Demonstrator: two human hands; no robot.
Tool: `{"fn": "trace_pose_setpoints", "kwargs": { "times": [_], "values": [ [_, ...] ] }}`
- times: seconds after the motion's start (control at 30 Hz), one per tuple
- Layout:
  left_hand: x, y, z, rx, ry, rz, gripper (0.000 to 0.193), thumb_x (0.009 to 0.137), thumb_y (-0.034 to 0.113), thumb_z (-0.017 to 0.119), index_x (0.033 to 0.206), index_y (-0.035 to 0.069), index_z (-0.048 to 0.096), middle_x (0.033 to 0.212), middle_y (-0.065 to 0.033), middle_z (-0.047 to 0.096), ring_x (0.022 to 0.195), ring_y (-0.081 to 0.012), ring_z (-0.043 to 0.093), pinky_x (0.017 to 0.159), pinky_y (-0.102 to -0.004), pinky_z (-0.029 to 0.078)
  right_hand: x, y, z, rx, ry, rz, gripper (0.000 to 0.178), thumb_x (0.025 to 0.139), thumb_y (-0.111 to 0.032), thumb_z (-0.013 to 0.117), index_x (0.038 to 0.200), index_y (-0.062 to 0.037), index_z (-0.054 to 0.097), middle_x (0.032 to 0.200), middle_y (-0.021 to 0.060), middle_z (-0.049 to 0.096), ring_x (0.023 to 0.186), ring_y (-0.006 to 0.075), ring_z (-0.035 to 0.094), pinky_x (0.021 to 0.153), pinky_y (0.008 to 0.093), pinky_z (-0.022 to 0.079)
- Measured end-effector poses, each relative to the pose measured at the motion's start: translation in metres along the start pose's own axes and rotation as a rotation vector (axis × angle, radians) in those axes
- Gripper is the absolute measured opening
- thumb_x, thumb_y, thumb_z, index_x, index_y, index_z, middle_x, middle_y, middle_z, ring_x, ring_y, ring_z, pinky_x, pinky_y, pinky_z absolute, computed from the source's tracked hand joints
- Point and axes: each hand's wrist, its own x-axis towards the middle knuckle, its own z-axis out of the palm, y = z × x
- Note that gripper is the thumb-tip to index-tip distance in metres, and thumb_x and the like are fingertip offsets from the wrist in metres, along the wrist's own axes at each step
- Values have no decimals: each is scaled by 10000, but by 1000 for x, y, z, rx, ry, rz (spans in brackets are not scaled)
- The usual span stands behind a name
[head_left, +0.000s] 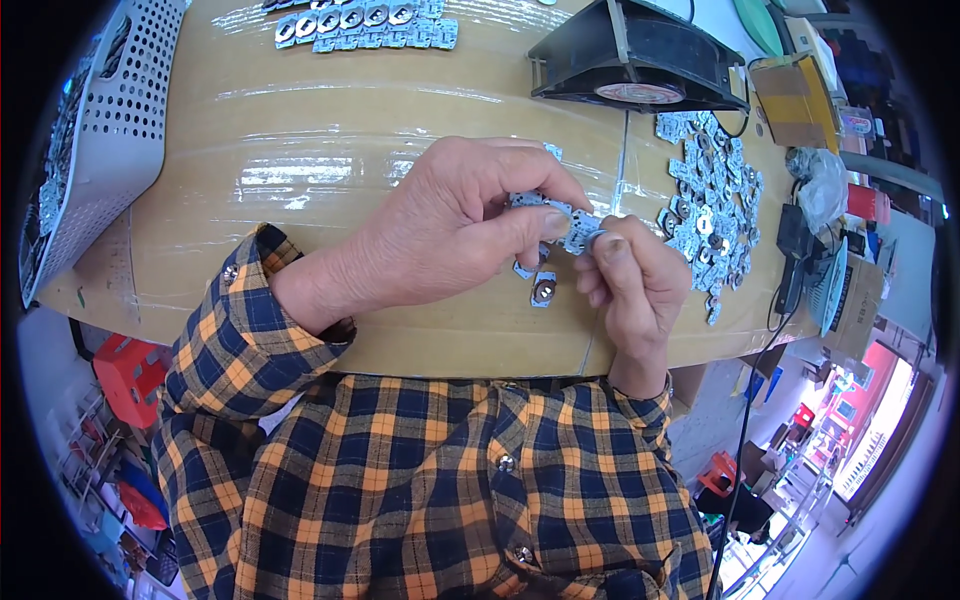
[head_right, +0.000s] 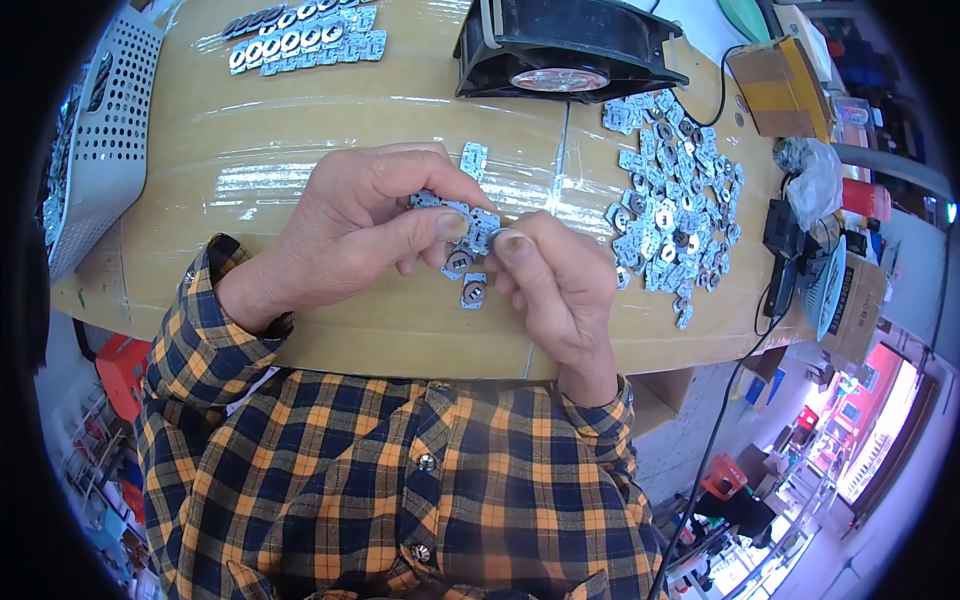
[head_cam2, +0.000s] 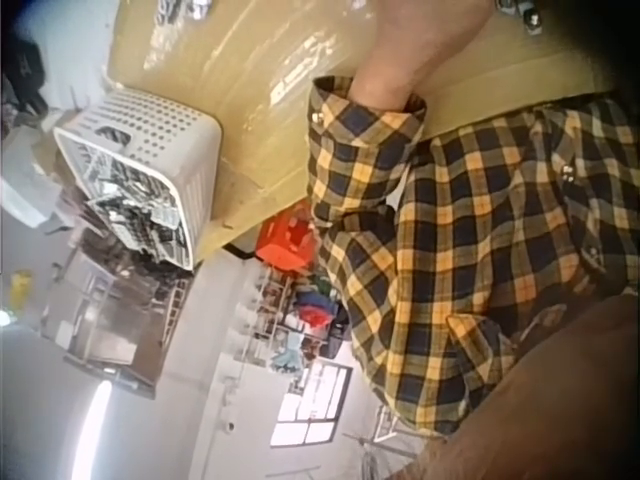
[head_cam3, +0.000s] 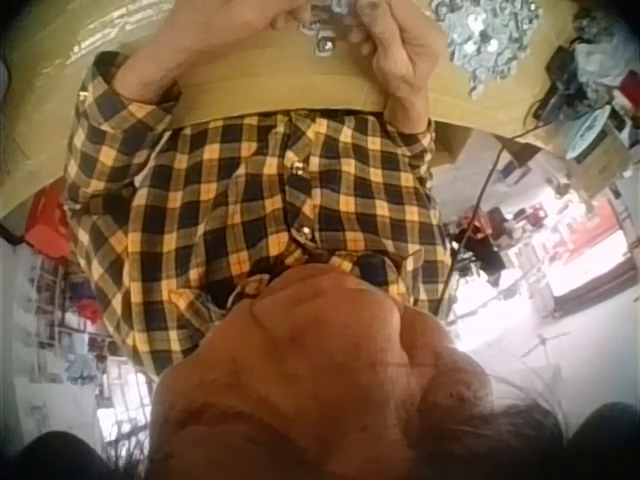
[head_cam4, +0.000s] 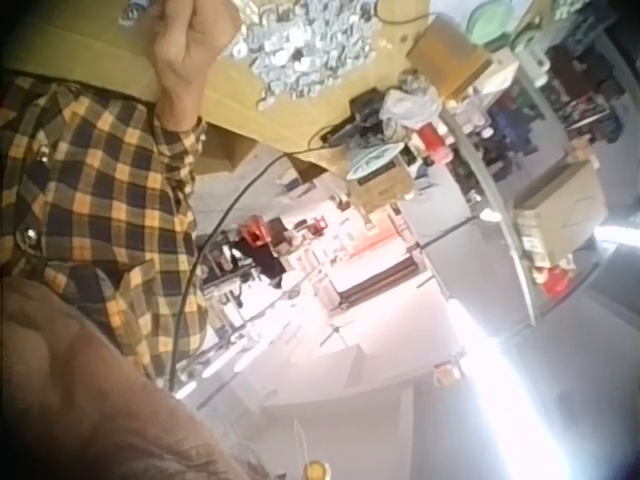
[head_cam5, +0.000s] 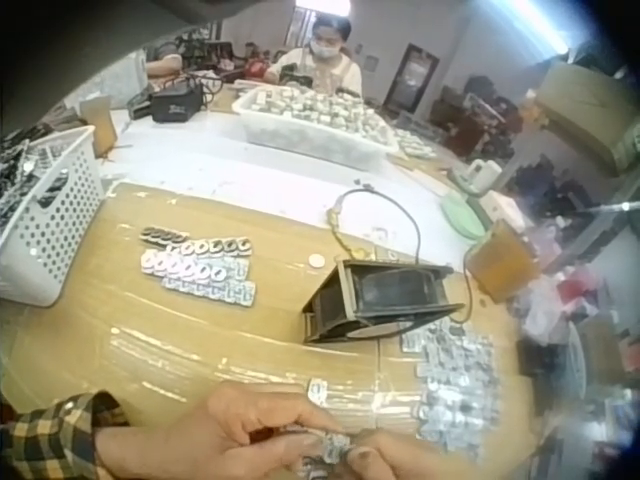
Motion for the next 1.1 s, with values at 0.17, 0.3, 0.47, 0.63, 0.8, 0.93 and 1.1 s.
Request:
{"fn": "trace_pose_setpoints", "kwargs": {
  "times": [0.17, 0.3, 0.47, 0.63, 0.8, 0.93, 1.1],
  "values": [
    [0, -1, 0, 36, -2, 29, 177, 908, -14, 561, 1059, -9, 654, 862, -36, 602, 672, -64, 598, 520, -170, 461, 1, 5, -1, 18, 42, -69, 318, 995, -231, 517, 809, 12, 604, 659, 12, 588, 515, 40, 491, 458, 180, 354],
    [0, -2, -1, 120, -17, 55, 175, 912, -15, 559, 1063, -20, 648, 863, -34, 610, 674, -59, 602, 520, -172, 469, 1, 6, -1, -159, 25, -116, 320, 1000, -250, 515, 835, 8, 610, 644, 12, 581, 513, 37, 483, 462, 186, 354],
    [-1, 2, 4, -88, 38, -148, 146, 931, 13, 556, 1051, -46, 615, 854, -53, 625, 672, -65, 627, 514, -169, 501, 0, 6, 3, -145, 62, -29, 310, 1004, -270, 511, 895, 1, 615, 633, 3, 579, 500, 36, 471, 469, 192, 358],
    [-2, 2, 6, -155, 66, -171, 130, 934, 33, 574, 1031, -50, 593, 847, -68, 635, 664, -79, 646, 495, -178, 520, 0, 0, 5, -93, 31, -2, 290, 1004, -249, 509, 885, 2, 594, 609, 2, 552, 473, 31, 441, 445, 189, 334],
    [1, -1, 4, -496, -28, -189, 174, 932, 89, 618, 1038, -48, 598, 828, -85, 645, 650, -96, 652, 487, -187, 520, 1, 4, -1, 551, -104, 165, 309, 1015, -235, 470, 811, -7, 517, 547, 7, 477, 406, 28, 364, 384, 190, 277],
    [2, -5, 4, -552, -21, -206, 188, 931, 107, 627, 1042, -43, 602, 844, -97, 653, 651, -100, 654, 491, -191, 522, 5, 0, 3, 729, -97, 261, 321, 1024, -235, 438, 797, -14, 484, 526, 9, 438, 368, 30, 325, 331, 189, 240],
    [2, -7, 4, -708, -4, -245, 193, 931, 107, 626, 1062, -35, 608, 856, -103, 660, 675, -114, 661, 543, -205, 540, 8, -4, 2, 910, -67, 366, 315, 1024, -239, 442, 803, -18, 486, 535, 13, 440, 365, 36, 329, 314, 185, 237]
  ]
}}
